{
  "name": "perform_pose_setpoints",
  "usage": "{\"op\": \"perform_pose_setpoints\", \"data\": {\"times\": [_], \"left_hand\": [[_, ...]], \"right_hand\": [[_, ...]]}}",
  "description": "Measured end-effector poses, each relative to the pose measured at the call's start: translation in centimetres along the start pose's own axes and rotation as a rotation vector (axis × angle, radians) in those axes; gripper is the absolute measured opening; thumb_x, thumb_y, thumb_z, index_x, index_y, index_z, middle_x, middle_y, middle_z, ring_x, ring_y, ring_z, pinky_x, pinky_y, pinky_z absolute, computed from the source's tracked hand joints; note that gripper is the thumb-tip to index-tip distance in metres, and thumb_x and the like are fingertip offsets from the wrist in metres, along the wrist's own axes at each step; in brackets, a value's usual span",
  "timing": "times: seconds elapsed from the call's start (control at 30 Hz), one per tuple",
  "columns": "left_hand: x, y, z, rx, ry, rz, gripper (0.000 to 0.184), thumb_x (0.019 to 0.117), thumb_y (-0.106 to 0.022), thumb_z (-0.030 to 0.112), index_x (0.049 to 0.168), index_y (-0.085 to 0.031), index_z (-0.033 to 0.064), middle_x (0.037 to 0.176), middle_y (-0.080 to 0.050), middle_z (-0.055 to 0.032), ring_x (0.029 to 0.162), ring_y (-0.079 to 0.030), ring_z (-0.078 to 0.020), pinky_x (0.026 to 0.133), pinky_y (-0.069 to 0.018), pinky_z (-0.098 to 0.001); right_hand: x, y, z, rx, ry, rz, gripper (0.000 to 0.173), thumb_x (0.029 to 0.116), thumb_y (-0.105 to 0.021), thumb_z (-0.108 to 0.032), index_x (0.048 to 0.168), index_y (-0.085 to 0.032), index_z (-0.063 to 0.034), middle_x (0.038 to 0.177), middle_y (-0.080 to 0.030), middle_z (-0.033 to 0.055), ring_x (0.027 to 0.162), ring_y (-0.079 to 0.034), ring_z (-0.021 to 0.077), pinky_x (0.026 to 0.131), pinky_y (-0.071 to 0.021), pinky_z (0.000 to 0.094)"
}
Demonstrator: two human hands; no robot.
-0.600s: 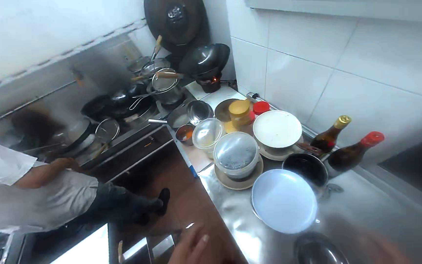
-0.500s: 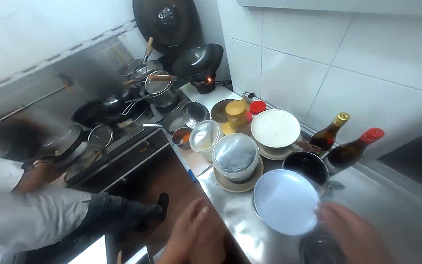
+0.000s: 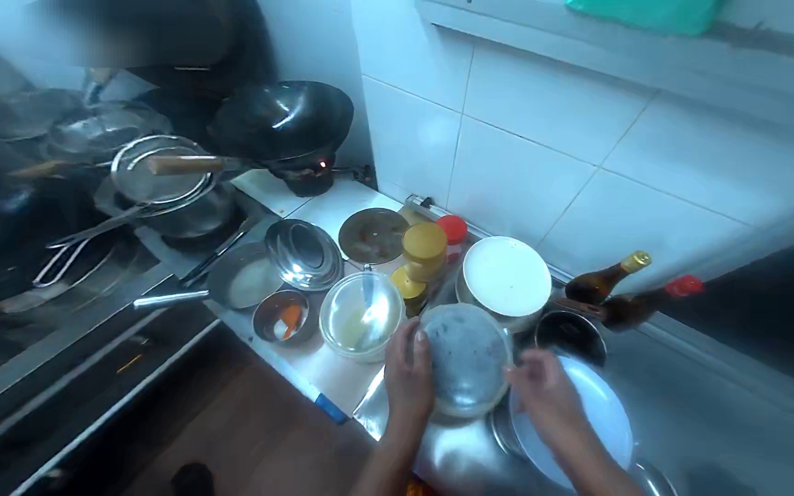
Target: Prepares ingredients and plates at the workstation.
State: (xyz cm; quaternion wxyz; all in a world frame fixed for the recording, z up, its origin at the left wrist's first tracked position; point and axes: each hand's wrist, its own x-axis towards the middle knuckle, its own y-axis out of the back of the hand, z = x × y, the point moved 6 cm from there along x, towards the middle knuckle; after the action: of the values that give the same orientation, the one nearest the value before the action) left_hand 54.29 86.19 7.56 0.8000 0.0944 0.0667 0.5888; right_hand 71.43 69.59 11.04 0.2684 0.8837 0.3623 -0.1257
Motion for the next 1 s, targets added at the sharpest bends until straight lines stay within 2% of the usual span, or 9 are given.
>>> {"op": "perform_pose_setpoints", "data": {"times": [0.13,0.27,0.33,0.43,0.57,0.67,0.8,0.9,1.0], "left_hand": [[0.1,0.4,0.2,-0.045,-0.048,0.049,0.035,0.1029,-0.057,0.026,0.131,-0.066,0.0075,0.131,-0.066,-0.0087,0.122,-0.063,-0.0186,0.102,-0.0557,-0.0387],[0.2,2.4,-0.2,-0.093,0.077,0.098,0.033,0.1038,-0.058,0.021,0.131,-0.063,0.0015,0.114,-0.070,-0.0082,0.098,-0.070,-0.0116,0.086,-0.0608,-0.0289],[0.0,4.0,-1.1,-0.109,0.191,0.141,0.028,0.1062,-0.056,0.022,0.122,-0.068,0.0024,0.099,-0.073,-0.0053,0.083,-0.071,-0.0089,0.074,-0.0619,-0.0268],[-1.7,6.8,-3.0,-0.238,0.402,0.197,0.031,0.1094,-0.050,0.026,0.113,-0.069,0.0016,0.085,-0.070,-0.0072,0.070,-0.068,-0.0134,0.062,-0.0595,-0.0312],[-5.7,10.2,-5.6,-0.446,0.575,0.252,0.038,0.1115,-0.043,0.030,0.115,-0.066,-0.0001,0.089,-0.072,-0.0130,0.077,-0.073,-0.0201,0.070,-0.0639,-0.0400],[-8.6,12.2,-6.1,-0.529,0.631,0.333,0.037,0.1119,-0.042,0.029,0.118,-0.064,0.0001,0.091,-0.073,-0.0123,0.079,-0.073,-0.0191,0.071,-0.0644,-0.0389],[-11.8,13.7,-5.8,-0.567,0.664,0.463,0.035,0.1117,-0.043,0.028,0.118,-0.064,0.0005,0.090,-0.073,-0.0124,0.079,-0.074,-0.0197,0.072,-0.0644,-0.0398],[-13.9,14.2,-5.9,-0.611,0.662,0.539,0.035,0.1114,-0.044,0.028,0.116,-0.064,0.0000,0.090,-0.073,-0.0133,0.080,-0.074,-0.0213,0.073,-0.0643,-0.0412],[-15.6,13.7,-5.5,-0.607,0.676,0.589,0.034,0.1113,-0.044,0.027,0.113,-0.064,-0.0002,0.087,-0.072,-0.0120,0.077,-0.073,-0.0197,0.071,-0.0643,-0.0392]], "right_hand": [[-0.4,-0.6,-0.2,-0.070,-0.007,-0.015,0.039,0.0984,-0.063,-0.037,0.127,-0.060,-0.0112,0.103,-0.069,0.0050,0.082,-0.071,0.0179,0.066,-0.0631,0.0376],[-2.7,-2.0,-2.3,-0.017,0.145,-0.236,0.032,0.1029,-0.058,-0.035,0.126,-0.064,-0.0133,0.101,-0.071,0.0027,0.080,-0.071,0.0164,0.067,-0.0628,0.0347],[-3.2,-1.9,-4.1,-0.182,0.406,-0.332,0.040,0.1078,-0.048,-0.041,0.130,-0.068,-0.0140,0.114,-0.067,0.0016,0.094,-0.067,0.0109,0.079,-0.0607,0.0307],[-1.3,-1.2,-6.5,-0.635,0.677,-0.193,0.037,0.1088,-0.041,-0.036,0.128,-0.070,-0.0212,0.128,-0.066,0.0031,0.118,-0.062,0.0163,0.096,-0.0561,0.0387],[3.0,-3.3,-7.2,-1.257,0.591,-0.073,0.032,0.0977,-0.066,-0.029,0.128,-0.070,-0.0212,0.126,-0.059,0.0146,0.118,-0.056,0.0354,0.090,-0.0548,0.0480],[3.7,-5.6,-7.2,-1.451,0.494,-0.137,0.019,0.0952,-0.064,-0.012,0.111,-0.073,-0.0059,0.121,-0.057,0.0197,0.117,-0.055,0.0397,0.087,-0.0544,0.0489],[2.0,-5.6,-8.1,-1.476,0.561,-0.211,0.024,0.0952,-0.061,-0.005,0.117,-0.070,-0.0064,0.117,-0.060,0.0209,0.116,-0.057,0.0406,0.089,-0.0546,0.0502],[0.2,-4.3,-8.5,-1.447,0.671,-0.234,0.029,0.0963,-0.058,-0.001,0.123,-0.064,-0.0096,0.102,-0.066,0.0195,0.102,-0.067,0.0398,0.081,-0.0581,0.0510],[-0.8,-2.2,-7.7,-1.337,1.007,-0.151,0.023,0.0893,-0.065,0.006,0.108,-0.065,-0.0075,0.089,-0.066,0.0133,0.084,-0.069,0.0339,0.067,-0.0590,0.0463]]}}
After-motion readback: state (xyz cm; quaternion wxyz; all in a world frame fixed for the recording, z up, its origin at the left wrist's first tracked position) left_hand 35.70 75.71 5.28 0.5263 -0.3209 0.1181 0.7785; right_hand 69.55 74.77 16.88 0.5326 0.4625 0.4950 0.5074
